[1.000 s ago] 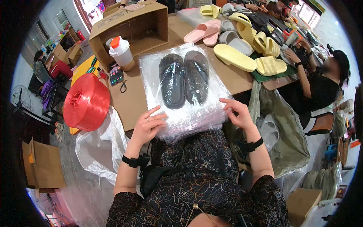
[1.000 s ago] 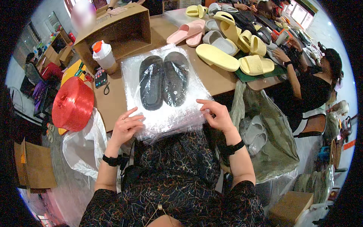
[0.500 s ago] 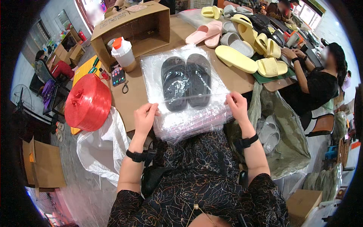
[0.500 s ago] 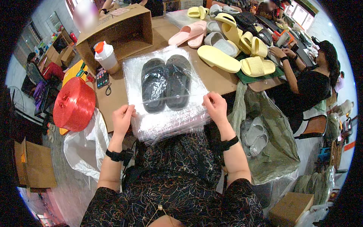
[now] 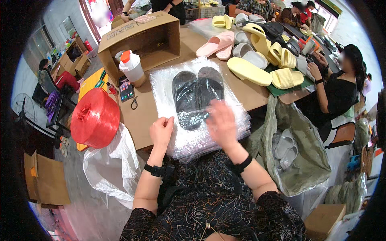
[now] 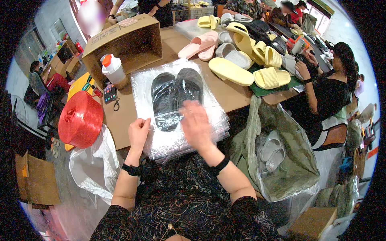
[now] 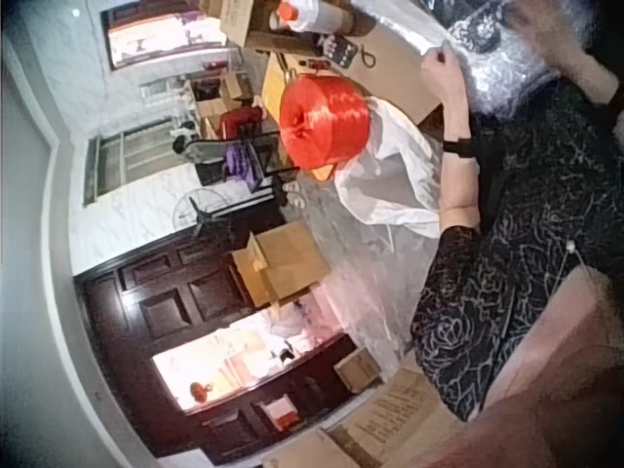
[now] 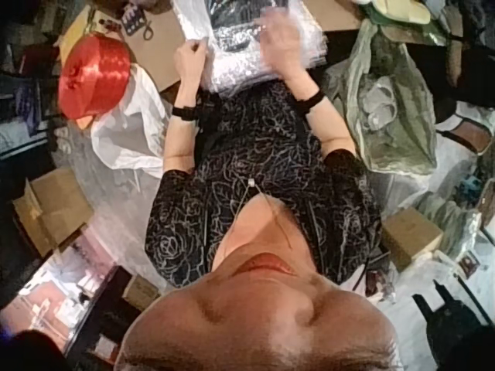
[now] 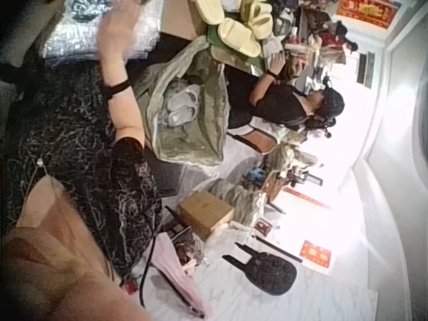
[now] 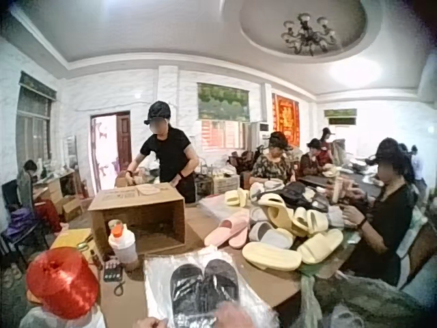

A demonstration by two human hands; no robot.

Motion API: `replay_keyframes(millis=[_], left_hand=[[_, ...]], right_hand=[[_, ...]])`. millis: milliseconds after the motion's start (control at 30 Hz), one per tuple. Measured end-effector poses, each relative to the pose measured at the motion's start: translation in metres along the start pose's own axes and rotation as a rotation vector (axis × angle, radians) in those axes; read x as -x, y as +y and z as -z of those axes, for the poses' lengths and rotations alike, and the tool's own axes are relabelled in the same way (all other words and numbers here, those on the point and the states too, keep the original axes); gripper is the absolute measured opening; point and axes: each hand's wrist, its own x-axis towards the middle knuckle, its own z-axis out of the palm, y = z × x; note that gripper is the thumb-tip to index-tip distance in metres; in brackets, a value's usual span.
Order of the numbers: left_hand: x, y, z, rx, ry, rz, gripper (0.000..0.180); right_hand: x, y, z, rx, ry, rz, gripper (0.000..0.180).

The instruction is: The recorder picks up pairs of slippers, inserts them into plastic bags, and places the packed bags into a bin.

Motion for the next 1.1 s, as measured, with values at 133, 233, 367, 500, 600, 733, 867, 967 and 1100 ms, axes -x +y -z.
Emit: replay_keyframes(millis=[133, 233, 367, 500, 600, 733, 867, 967, 1100], left_hand=[[0.0, 0.009, 0.006, -0.096, -0.066, 0.099, 0.024], [0.012, 0.034, 0.004, -0.392, 0.314, -0.604, 0.028], [0.02, 0.031, -0.019, -0.338, 0.001, -0.771, 0.044], [0.019, 0.005, -0.039, -0.426, -0.152, -0.537, 0.056], [0.017, 0.0, -0.04, -0.402, -0.133, -0.518, 0.054], [0.019, -0.002, -0.04, -0.409, -0.136, -0.512, 0.054], [0.021, 0.002, -0.045, -0.41, -0.15, -0.511, 0.052], [0.02, 0.003, -0.048, -0.422, -0.147, -0.503, 0.051], [0.013, 0.002, -0.046, -0.412, -0.106, -0.518, 0.05]], right_hand=[[0.011, -0.028, -0.027, -0.119, -0.332, 0.13, 0.056], [0.019, -0.019, -0.035, -0.124, -0.356, 0.116, 0.055], [0.017, -0.021, -0.037, -0.067, -0.372, 0.142, 0.054], [0.021, -0.01, -0.037, -0.116, -0.342, 0.106, 0.054], [0.021, 0.007, -0.029, -0.051, -0.286, 0.013, 0.058], [0.032, 0.039, -0.016, -0.064, -0.21, -0.16, 0.06], [0.062, 0.09, -0.002, 0.149, -0.227, -0.256, 0.053], [0.06, 0.099, 0.014, 0.222, -0.283, -0.303, 0.051], [0.012, 0.052, 0.029, 0.155, 0.003, -0.302, 0.053]])
